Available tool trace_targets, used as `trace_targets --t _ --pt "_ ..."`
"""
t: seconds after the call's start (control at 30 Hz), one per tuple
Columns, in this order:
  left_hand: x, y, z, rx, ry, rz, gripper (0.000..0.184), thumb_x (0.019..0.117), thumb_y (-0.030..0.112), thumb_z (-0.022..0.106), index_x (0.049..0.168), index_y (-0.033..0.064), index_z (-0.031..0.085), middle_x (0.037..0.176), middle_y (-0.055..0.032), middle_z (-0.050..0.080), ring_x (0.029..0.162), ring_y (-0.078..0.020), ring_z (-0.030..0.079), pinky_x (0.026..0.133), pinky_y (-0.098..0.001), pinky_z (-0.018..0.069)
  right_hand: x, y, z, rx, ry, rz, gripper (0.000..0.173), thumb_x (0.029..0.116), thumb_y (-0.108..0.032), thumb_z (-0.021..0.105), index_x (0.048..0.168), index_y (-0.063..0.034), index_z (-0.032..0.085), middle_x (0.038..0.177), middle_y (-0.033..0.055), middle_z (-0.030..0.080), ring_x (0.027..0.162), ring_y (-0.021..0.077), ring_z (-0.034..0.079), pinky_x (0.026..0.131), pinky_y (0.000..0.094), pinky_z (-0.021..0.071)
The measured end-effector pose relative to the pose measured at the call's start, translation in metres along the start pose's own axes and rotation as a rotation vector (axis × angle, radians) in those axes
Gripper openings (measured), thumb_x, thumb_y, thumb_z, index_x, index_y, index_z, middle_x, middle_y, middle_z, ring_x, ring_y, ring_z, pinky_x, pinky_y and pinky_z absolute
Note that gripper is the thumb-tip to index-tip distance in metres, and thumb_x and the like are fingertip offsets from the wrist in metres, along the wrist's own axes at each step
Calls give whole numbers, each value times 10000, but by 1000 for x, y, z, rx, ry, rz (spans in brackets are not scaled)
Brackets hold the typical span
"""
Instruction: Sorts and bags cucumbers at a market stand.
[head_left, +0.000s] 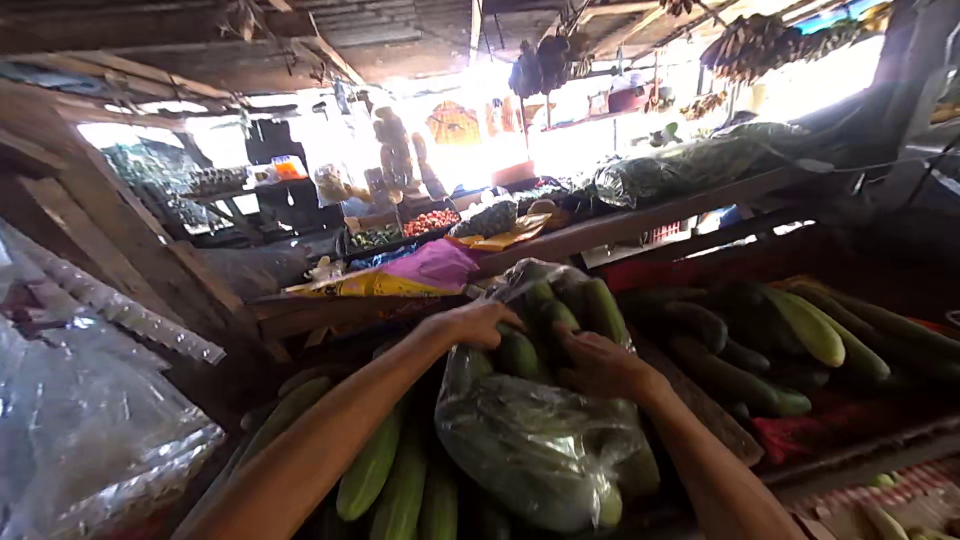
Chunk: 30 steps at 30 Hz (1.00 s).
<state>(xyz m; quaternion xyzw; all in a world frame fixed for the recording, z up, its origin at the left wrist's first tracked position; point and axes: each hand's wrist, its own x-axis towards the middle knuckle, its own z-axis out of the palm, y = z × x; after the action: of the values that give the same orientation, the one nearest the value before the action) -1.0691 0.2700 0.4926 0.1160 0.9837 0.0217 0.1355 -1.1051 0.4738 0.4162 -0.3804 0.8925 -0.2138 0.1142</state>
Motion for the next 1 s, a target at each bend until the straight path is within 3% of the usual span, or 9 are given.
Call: trace_targets --t 0.2,0.33,0.4,0.5,0.6,0.73,0.8,0.9,1.0 --pt "12 28 -20 211 -79 73 377 891 -54 623 1210 105 746 1020 -162 726 947 -323 672 831 -545 506 -9 33 4 322 499 -539 480 949 -269 637 1322 13 527 1104 158 681 981 174 677 884 375 563" --pt "39 52 -32 310 -268 -121 314 975 48 547 1218 132 728 972 -113 701 819 -241 623 708 -454 487 -12 33 -2 261 190 -426 545 979 -220 657 1403 40 433 1176 220 660 1054 260 678 952 440 544" --pt "50 29 -17 269 -302 -105 374 960 -7 531 1255 134 712 1058 -133 705 910 -269 635 793 -501 487 -15 26 -8 200 -11 -296 488 1037 -270 595 1407 7 438 1093 227 659 973 311 671 889 495 529" --pt "34 -11 4 -143 -284 47 669 873 -212 411 1438 105 577 1359 -159 618 1179 -244 606 987 -462 475 -29 36 -21 225 -13 -391 375 1057 -333 491 1301 -52 531 882 91 639 749 155 614 704 370 518" --pt "20 -24 15 -451 -140 92 685 827 -236 392 1400 86 583 1360 -130 603 1123 -165 608 926 -383 513 -33 56 -23 276 38 -637 414 1053 -406 510 1227 -38 584 780 6 610 651 27 550 616 232 483" --pt "9 23 -7 -73 102 32 342 1035 -7 427 1296 -23 649 1254 -260 649 1220 -396 592 1046 -564 426 -39 56 -20 196 69 -781 641 1006 -617 489 1166 -11 623 762 27 623 649 42 569 601 239 494" --pt "-6 55 -13 -61 227 88 347 1095 139 389 1216 -38 661 1172 -247 668 1152 -393 626 1001 -565 465 -44 53 -20 175 92 -835 668 988 -645 493 1158 -21 663 798 36 672 695 24 618 632 221 527" --pt "-44 108 1 -300 91 171 521 1111 380 390 1410 -30 507 1262 -283 623 1153 -401 624 968 -578 479 -46 55 -20 288 90 -959 462 1020 -482 573 1146 -55 699 928 -27 725 878 -81 646 798 132 550" --pt "-66 128 33 -253 23 173 868 1031 493 553 1647 82 100 1622 -269 286 1243 -406 595 975 -542 516 -44 66 -25 321 142 -797 335 1050 -292 542 905 -32 696 796 -49 664 762 -91 588 722 127 511"
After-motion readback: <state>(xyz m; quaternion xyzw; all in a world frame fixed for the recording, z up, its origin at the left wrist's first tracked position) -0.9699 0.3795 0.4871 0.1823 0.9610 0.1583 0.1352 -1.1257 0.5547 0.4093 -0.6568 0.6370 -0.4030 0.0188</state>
